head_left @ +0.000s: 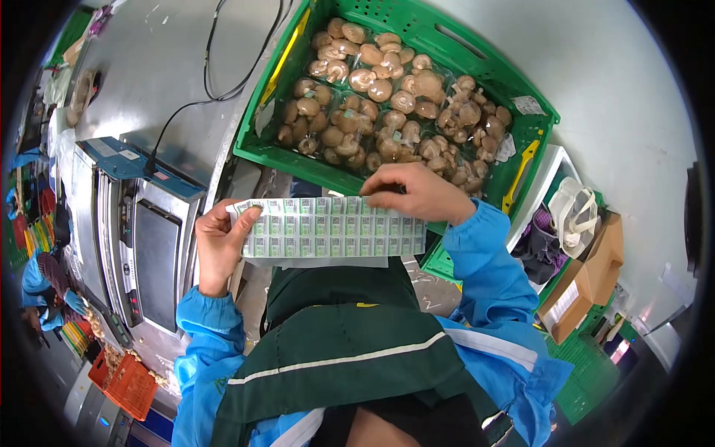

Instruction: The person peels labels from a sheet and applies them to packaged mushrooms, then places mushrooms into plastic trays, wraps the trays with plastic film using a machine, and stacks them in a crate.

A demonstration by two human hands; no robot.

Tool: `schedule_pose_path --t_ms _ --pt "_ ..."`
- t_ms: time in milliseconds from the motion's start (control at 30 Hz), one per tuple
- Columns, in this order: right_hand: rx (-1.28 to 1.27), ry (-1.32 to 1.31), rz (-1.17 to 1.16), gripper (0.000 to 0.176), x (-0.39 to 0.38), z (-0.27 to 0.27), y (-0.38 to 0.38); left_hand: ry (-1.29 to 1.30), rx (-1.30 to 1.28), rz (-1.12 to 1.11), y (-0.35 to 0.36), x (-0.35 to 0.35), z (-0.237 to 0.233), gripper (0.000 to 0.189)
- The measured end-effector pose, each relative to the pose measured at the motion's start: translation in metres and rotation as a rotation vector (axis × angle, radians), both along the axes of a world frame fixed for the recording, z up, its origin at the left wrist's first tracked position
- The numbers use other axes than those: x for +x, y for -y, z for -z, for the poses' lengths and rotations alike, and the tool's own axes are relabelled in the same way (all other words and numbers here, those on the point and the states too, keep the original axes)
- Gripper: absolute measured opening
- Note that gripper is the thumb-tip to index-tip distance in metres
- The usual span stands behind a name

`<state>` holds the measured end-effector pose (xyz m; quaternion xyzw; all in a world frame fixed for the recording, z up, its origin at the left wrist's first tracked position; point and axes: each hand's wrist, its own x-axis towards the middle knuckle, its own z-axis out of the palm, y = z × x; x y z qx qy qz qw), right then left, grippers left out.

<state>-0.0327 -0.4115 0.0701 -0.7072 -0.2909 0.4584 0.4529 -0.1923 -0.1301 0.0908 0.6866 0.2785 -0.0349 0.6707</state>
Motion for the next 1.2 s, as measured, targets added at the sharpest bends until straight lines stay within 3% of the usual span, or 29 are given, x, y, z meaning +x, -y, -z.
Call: schedule_pose_path --t_ms 133,200,300,333,400,433,533,667,733,800,867,933,1033,1133,1200 --pt "0.029 0.135 0.090 0.015 -0.015 -0.004 0.009 -0.006 -0.014 0.037 0.005 0.003 0.006 0.010" --pt "0.128 0.480 0.196 0.012 -0.028 0.004 0.016 -0.054 -0.085 0.037 0.007 0.004 0.014 0.012" --pt "0.094 0.537 0.238 0.009 -0.047 0.013 0.027 -0.135 -0.119 0.066 0.013 0.005 0.022 0.014" --pt "0.088 0.539 0.248 0.009 -0.048 0.013 0.032 -0.134 -0.122 0.078 0.017 0.006 0.024 0.014" --pt "0.117 0.216 0.495 0.007 -0.046 0.013 0.046 -0.177 -0.179 0.036 0.024 0.007 0.028 0.014" --pt "0.002 0.028 0.664 0.007 -0.039 0.015 0.055 -0.169 -0.201 0.047 0.024 0.005 0.031 0.014" --pt "-0.053 0.221 0.842 0.025 -0.002 0.099 0.104 -0.169 -0.184 0.058 0.027 0.007 0.031 0.014" --pt "-0.434 0.458 0.698 0.029 0.030 0.164 0.126 -0.168 -0.158 0.090 0.031 0.007 0.028 0.014" --pt "-0.479 0.523 0.717 0.032 0.031 0.177 0.132 -0.166 -0.144 0.075 0.033 0.008 0.028 0.014" --pt "-0.526 0.593 0.733 0.034 0.036 0.173 0.137 -0.150 -0.146 0.073 0.032 0.006 0.030 0.013" --pt "-0.438 0.499 0.976 0.033 0.036 0.161 0.159 -0.147 -0.158 0.074 0.032 0.004 0.030 0.012" --pt "-0.531 0.572 0.923 0.028 0.035 0.159 0.190 -0.142 -0.165 0.074 0.035 0.008 0.030 0.011" --pt "-0.779 0.498 0.667 0.024 0.031 0.170 0.222 -0.112 -0.178 0.097 0.040 0.015 0.032 0.011" --pt "-0.878 0.521 0.575 0.022 0.027 0.188 0.224 -0.113 -0.149 0.115 0.046 0.022 0.023 0.011" --pt "-0.941 0.547 0.643 0.018 0.029 0.174 0.207 -0.071 -0.137 0.167 0.047 0.025 0.020 0.011"
